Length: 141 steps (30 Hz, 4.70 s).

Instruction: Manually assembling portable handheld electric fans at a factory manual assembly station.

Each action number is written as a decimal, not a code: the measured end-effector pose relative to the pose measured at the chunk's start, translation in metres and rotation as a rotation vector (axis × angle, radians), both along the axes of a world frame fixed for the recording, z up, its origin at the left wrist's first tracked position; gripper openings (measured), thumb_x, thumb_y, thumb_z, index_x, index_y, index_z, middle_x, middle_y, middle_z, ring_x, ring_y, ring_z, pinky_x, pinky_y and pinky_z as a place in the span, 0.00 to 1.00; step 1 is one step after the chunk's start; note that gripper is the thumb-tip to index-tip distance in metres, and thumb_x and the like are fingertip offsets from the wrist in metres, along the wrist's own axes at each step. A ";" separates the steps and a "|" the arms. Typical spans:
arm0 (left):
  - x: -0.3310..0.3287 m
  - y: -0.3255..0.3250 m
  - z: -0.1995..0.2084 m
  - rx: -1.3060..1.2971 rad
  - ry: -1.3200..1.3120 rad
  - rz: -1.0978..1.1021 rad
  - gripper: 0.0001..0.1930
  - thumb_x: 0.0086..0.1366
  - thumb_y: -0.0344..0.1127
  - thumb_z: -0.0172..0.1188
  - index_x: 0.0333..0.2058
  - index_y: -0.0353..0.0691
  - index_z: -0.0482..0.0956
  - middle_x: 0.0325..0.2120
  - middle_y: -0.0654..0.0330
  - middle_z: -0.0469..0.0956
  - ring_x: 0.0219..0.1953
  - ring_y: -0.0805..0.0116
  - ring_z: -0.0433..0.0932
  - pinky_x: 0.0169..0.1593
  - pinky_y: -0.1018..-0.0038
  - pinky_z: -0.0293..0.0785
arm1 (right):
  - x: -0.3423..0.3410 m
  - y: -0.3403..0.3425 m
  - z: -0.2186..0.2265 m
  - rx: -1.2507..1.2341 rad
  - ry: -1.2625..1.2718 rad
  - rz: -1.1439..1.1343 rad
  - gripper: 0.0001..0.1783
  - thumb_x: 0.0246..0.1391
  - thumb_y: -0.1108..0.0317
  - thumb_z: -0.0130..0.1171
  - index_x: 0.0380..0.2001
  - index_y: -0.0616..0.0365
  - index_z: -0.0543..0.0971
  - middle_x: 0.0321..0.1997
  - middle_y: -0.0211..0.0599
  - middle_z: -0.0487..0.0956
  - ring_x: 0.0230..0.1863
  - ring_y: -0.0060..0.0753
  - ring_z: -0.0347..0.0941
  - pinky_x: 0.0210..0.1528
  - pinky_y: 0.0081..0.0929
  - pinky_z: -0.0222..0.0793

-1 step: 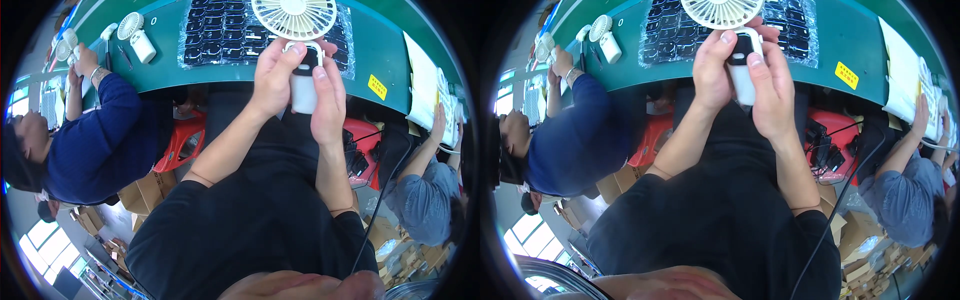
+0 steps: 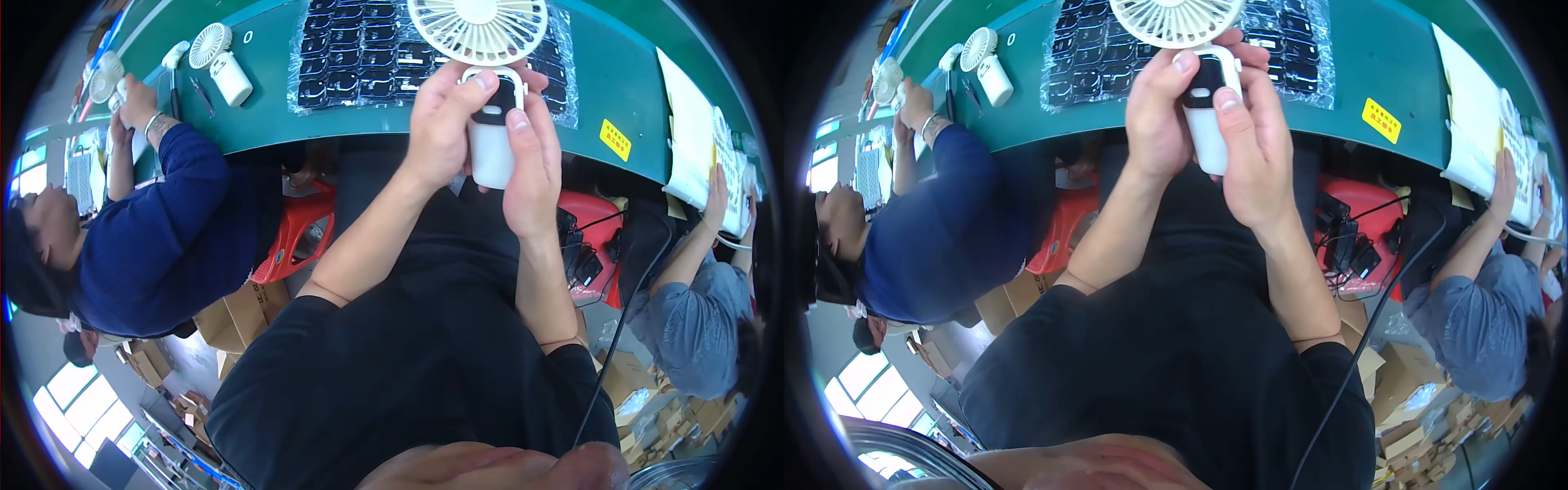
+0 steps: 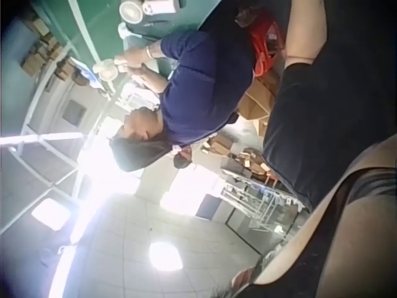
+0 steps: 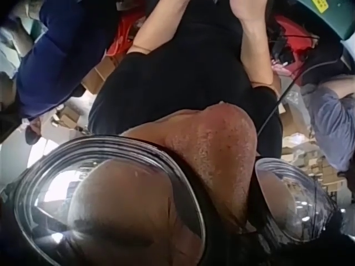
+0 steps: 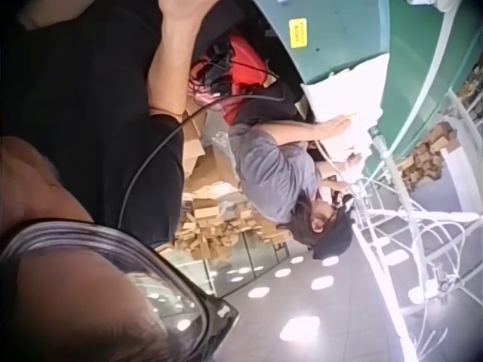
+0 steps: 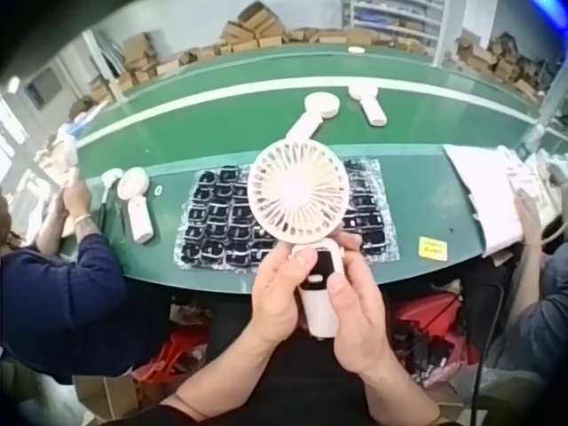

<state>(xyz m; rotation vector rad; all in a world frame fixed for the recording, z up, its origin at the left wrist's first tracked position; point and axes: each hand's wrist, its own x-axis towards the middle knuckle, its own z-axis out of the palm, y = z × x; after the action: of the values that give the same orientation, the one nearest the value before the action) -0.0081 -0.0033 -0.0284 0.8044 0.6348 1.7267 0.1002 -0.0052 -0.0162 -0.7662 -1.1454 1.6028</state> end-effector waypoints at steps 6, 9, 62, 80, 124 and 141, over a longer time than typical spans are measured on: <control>-0.019 -0.001 0.009 -0.042 0.211 -0.063 0.20 0.67 0.39 0.56 0.50 0.28 0.76 0.41 0.47 0.83 0.45 0.58 0.83 0.51 0.67 0.79 | 0.004 0.000 -0.004 0.256 -0.170 0.046 0.17 0.69 0.67 0.49 0.54 0.68 0.74 0.40 0.34 0.79 0.31 0.17 0.74 0.32 0.15 0.69; -0.019 -0.004 0.010 -0.056 0.254 -0.111 0.19 0.68 0.37 0.56 0.51 0.27 0.76 0.40 0.49 0.83 0.45 0.60 0.83 0.49 0.69 0.80 | 0.005 0.000 -0.008 0.292 -0.100 -0.034 0.17 0.66 0.68 0.54 0.53 0.68 0.77 0.41 0.37 0.82 0.34 0.18 0.75 0.38 0.17 0.71; 0.015 -0.019 0.027 -0.265 0.109 -0.186 0.28 0.64 0.25 0.58 0.62 0.30 0.66 0.48 0.52 0.79 0.31 0.76 0.81 0.26 0.83 0.76 | 0.039 -0.008 -0.009 -0.062 -0.077 0.051 0.27 0.68 0.51 0.40 0.41 0.67 0.76 0.24 0.43 0.78 0.17 0.29 0.75 0.15 0.19 0.66; 0.021 -0.018 -0.002 -0.082 0.138 0.053 0.19 0.72 0.28 0.54 0.59 0.28 0.70 0.48 0.53 0.81 0.31 0.80 0.78 0.31 0.85 0.74 | 0.024 0.002 -0.042 -0.097 -0.031 -0.136 0.21 0.69 0.57 0.48 0.48 0.65 0.77 0.34 0.40 0.82 0.29 0.28 0.80 0.32 0.22 0.77; 0.008 0.016 -0.035 0.028 0.315 -0.154 0.18 0.74 0.33 0.54 0.57 0.28 0.73 0.45 0.55 0.81 0.41 0.76 0.79 0.42 0.78 0.76 | 0.046 0.012 -0.009 -0.099 -0.242 0.030 0.14 0.62 0.64 0.61 0.44 0.63 0.75 0.25 0.32 0.79 0.18 0.19 0.74 0.16 0.18 0.70; -0.109 -0.069 -0.133 -0.364 1.743 0.103 0.30 0.64 0.52 0.62 0.58 0.38 0.73 0.53 0.44 0.76 0.57 0.41 0.73 0.62 0.54 0.67 | 0.256 0.258 -0.013 0.186 -1.733 -0.517 0.34 0.57 0.45 0.60 0.52 0.67 0.77 0.52 0.60 0.80 0.51 0.61 0.76 0.56 0.47 0.70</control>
<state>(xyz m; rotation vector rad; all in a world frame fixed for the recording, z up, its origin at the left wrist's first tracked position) -0.1173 -0.0721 -0.1614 1.9097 2.0230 0.5168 0.3561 0.2529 -0.0294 -2.2102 -1.8756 0.0578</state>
